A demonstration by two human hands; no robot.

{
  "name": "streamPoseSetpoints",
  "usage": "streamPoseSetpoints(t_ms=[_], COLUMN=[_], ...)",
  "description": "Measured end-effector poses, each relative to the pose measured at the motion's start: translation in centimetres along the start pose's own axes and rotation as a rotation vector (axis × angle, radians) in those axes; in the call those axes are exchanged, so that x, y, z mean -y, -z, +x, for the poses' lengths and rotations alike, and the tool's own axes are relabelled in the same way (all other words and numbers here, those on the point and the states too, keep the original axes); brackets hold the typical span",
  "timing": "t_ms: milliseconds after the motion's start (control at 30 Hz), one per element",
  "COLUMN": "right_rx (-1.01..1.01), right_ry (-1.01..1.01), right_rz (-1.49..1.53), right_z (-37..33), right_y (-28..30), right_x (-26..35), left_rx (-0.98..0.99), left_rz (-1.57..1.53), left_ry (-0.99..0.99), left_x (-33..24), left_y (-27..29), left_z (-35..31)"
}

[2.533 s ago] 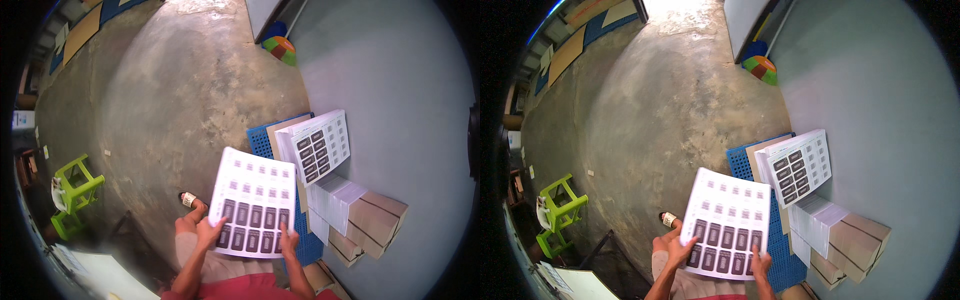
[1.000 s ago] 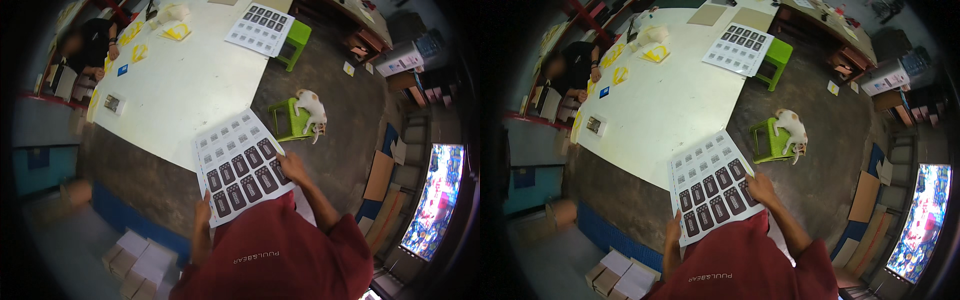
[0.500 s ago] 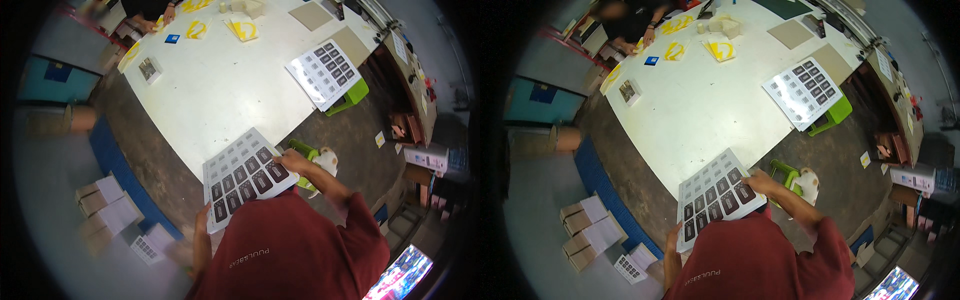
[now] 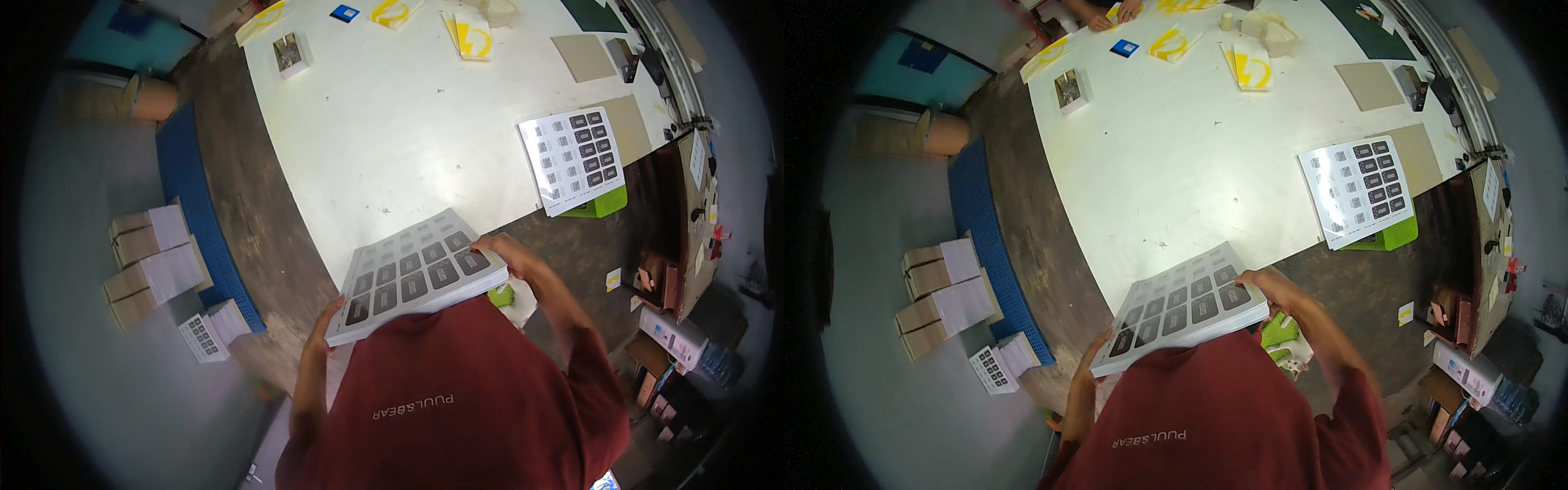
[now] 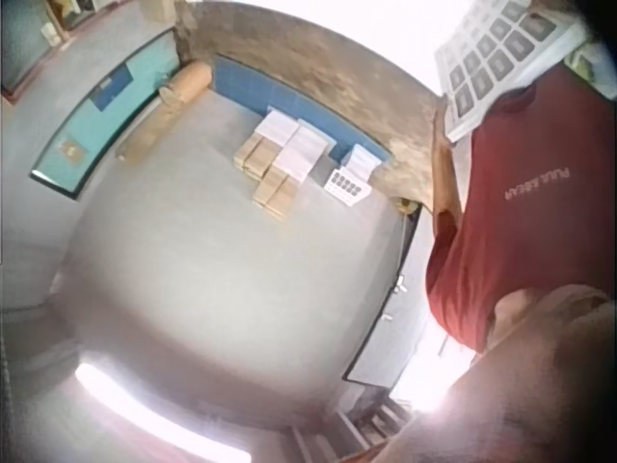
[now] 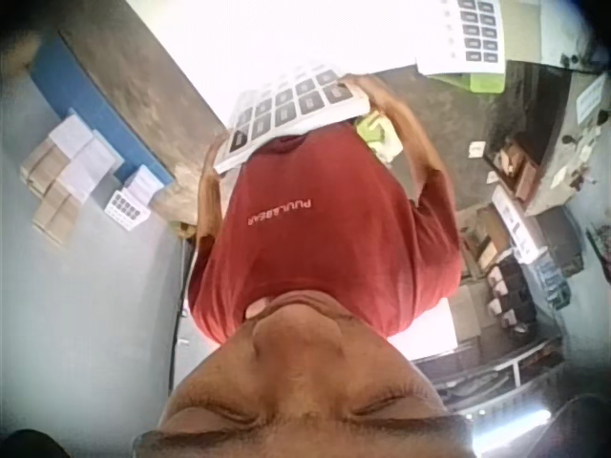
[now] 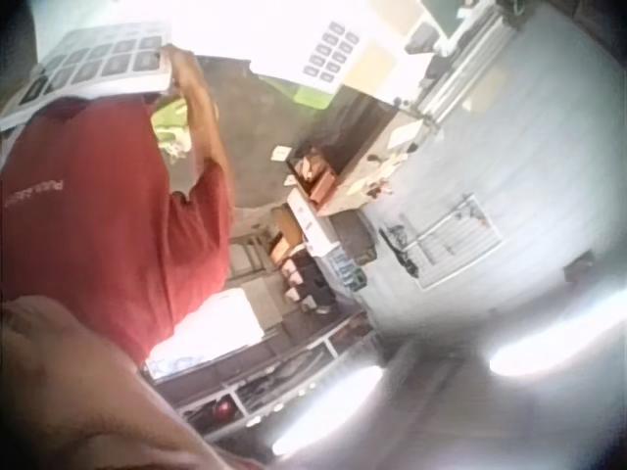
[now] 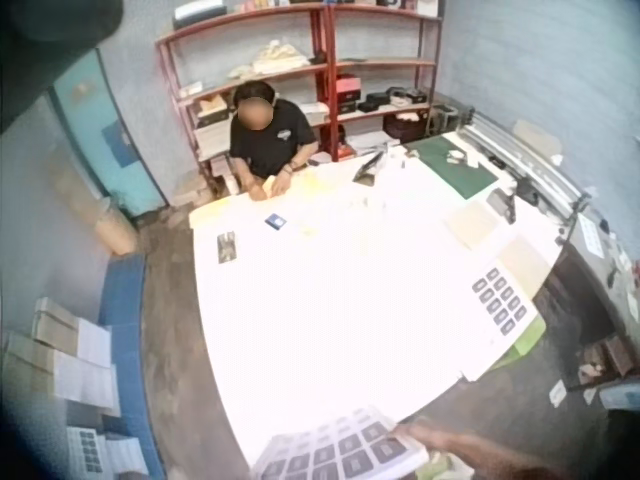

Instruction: The person picks up sheets of stickers from a table, carries them to a blue pallet, stacks them, and then returns to the table to handle more sticker sheets. The person also briefly touches a cat on a stool.

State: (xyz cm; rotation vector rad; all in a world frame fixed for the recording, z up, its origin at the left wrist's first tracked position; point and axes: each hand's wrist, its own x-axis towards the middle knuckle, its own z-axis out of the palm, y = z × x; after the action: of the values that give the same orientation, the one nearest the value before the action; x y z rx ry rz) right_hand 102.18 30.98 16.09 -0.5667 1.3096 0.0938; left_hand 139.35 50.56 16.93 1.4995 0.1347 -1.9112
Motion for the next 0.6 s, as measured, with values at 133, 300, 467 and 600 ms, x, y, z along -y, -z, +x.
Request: streamPoseSetpoints(t_ms=[133,300,467,600], right_rx=[-0.165,0.107,-0.01,-0.011], right_ry=[0.316,0.559,0.722,0.854], right_rz=[-0.008,0.24,0.261,0.199], right_z=[0.6,3.4,3.6,2.5], right_y=[-0.2,-2.3,-0.5,-1.5], right_x=[0.5,-0.3,-0.7,0.4], left_rx=[-0.162,0.062,0.232,0.409], left_rz=[0.545,-0.455,-0.329,-0.717], left_ry=[-0.125,-0.448,-0.683,-0.67], left_x=[1.8,0.2,2.2,1.6], left_y=[7.1,0.2,5.8,4.3], left_z=[5.2,6.0,9.3,6.9])
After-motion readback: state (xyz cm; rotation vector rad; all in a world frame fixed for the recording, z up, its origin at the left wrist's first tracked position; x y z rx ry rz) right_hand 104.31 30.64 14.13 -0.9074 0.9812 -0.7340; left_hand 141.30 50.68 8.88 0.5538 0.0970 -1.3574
